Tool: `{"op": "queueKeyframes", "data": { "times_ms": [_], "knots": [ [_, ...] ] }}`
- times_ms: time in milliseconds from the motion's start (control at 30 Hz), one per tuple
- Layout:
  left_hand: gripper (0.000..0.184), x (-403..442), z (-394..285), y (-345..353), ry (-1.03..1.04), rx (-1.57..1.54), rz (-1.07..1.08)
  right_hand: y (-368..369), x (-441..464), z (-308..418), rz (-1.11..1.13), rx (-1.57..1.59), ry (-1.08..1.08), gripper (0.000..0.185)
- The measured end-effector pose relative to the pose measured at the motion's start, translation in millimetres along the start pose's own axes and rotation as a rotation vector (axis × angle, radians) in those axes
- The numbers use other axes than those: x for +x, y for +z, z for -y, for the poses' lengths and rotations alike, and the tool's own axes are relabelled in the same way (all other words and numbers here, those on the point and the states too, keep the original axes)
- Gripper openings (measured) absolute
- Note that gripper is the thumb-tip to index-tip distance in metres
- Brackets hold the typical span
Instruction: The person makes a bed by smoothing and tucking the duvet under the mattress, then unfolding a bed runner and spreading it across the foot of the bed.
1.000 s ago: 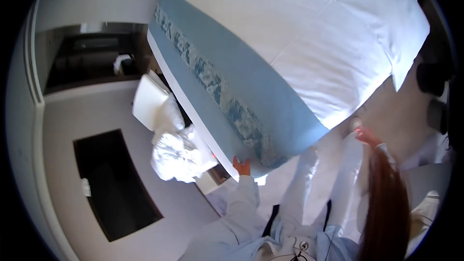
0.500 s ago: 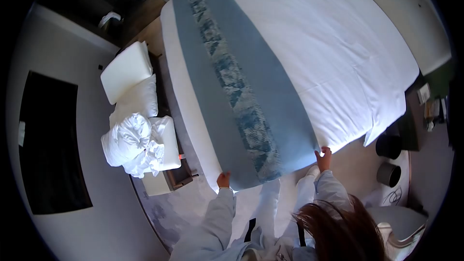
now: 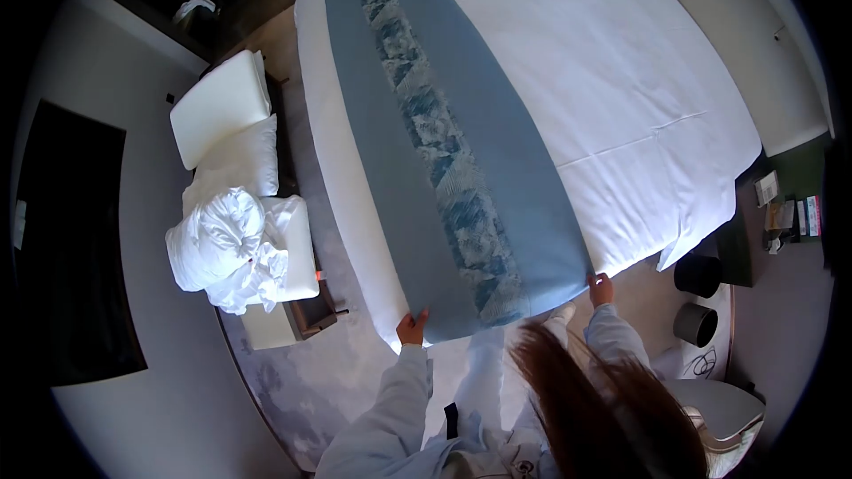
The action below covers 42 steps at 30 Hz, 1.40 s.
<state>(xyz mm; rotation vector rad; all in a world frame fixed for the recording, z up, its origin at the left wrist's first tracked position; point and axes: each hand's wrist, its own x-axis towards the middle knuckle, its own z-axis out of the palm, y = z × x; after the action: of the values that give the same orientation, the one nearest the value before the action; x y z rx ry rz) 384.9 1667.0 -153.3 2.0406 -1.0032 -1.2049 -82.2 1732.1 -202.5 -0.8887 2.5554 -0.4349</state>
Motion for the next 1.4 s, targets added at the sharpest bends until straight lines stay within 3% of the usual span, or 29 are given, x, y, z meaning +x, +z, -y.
{"op": "queueKeyframes", "data": {
  "times_ms": [67, 133, 167, 200, 267, 300, 333, 400, 467, 533, 567, 600, 667, 700, 767, 800, 833, 900, 933, 1067, 1167, 1267, 1333, 1400],
  "knots": [
    [0.031, -1.6, 8.6, 2.8, 0.017, 0.088, 0.018, -0.7, -0.7, -5.7, -0.012, -0.010, 0.052, 0.033],
    [0.030, -3.1, 22.3, 6.2, 0.034, -0.043, -0.006, 0.8, -6.1, -5.2, -0.031, 0.047, 0.207, 0.025],
    [0.025, -6.1, 22.4, 1.3, 0.018, 0.223, 0.064, 13.5, -5.6, -22.3, -0.121, 0.102, 0.152, 0.018],
    [0.025, -8.3, 34.7, 0.9, 0.029, 0.223, 0.064, 22.9, -14.2, -34.6, -0.127, 0.111, 0.152, 0.018],
    [0.039, -16.9, 64.7, 8.9, 0.118, -0.220, 0.096, 25.0, -26.4, -54.9, -0.057, 0.071, 0.067, 0.021],
    [0.059, -28.0, 55.4, 5.1, 0.122, -0.117, 0.132, 14.0, -32.4, -54.4, 0.180, 0.127, 0.087, 0.023],
    [0.067, -31.8, 54.7, 1.9, 0.370, 0.156, 0.065, 3.4, -41.8, -54.5, 0.419, 0.180, 0.106, 0.024],
    [0.073, -65.1, 14.6, -0.4, 0.329, 0.468, -0.133, -42.3, -78.7, -3.6, 0.641, 0.569, 0.108, 0.023],
    [0.072, -69.1, 24.0, 5.2, 0.325, 0.434, -0.122, -71.5, -114.6, 25.2, 0.759, 0.580, 0.087, 0.023],
    [0.063, -67.7, 31.7, 12.8, 0.438, 0.405, 0.009, -76.6, -139.3, 31.1, 0.721, 0.769, -0.052, 0.019],
    [0.051, -71.4, 17.5, 16.3, 0.541, 0.325, 0.029, -95.7, -152.7, 45.2, 0.745, 0.818, -0.023, 0.018],
    [0.051, -73.3, 3.2, 20.4, 0.562, 0.334, 0.050, -102.5, -161.3, 42.3, 0.722, 0.838, -0.012, 0.018],
    [0.037, -71.2, -34.8, 34.8, 0.614, 0.277, 0.271, -114.4, -167.7, 36.9, 0.693, 0.748, -0.122, 0.017],
    [0.025, -74.0, -54.2, 43.0, 0.664, 0.251, 0.303, -137.1, -170.2, 38.7, 0.686, 0.676, -0.178, 0.017],
    [0.021, -60.5, -72.6, 67.9, 0.836, 0.384, 0.328, -141.3, -167.7, 21.7, 0.578, 0.577, -0.262, 0.017],
    [0.020, -71.0, -101.6, 76.5, 0.707, 0.118, 0.446, -151.1, -164.2, 9.1, 0.494, 0.449, -0.352, 0.017],
    [0.019, -84.9, -136.3, 82.0, 0.563, -0.150, 0.553, -167.5, -160.4, 9.1, 0.525, 0.535, -0.308, 0.018],
    [0.019, -107.4, -186.6, 89.9, 0.589, -0.309, 0.661, -208.3, -157.2, 22.0, 0.510, 0.681, -0.283, 0.018],
    [0.019, -123.7, -209.1, 91.9, 0.587, -0.316, 0.643, -224.9, -155.0, 27.9, 0.494, 0.844, -0.250, 0.019],
    [0.019, -195.8, -266.0, 78.7, 0.460, -0.548, 0.563, -259.2, -140.2, 29.0, 0.604, 0.986, -0.323, 0.021],
    [0.023, -226.3, -258.0, 77.6, 0.349, -0.641, 0.466, -283.4, -126.8, 26.7, 0.646, 0.970, -0.432, 0.021],
    [0.025, -250.0, -244.5, 62.3, 0.328, -0.674, 0.358, -291.9, -115.8, 30.5, 0.735, 0.965, -0.423, 0.021],
    [0.026, -269.0, -224.6, 44.1, 0.309, -0.698, 0.273, -289.3, -109.0, 26.7, 0.847, 0.928, -0.251, 0.022],
    [0.023, -278.6, -211.3, 26.0, 0.314, -0.772, 0.152, -280.2, -101.5, 27.2, 0.884, 0.868, -0.293, 0.023]
  ]
}}
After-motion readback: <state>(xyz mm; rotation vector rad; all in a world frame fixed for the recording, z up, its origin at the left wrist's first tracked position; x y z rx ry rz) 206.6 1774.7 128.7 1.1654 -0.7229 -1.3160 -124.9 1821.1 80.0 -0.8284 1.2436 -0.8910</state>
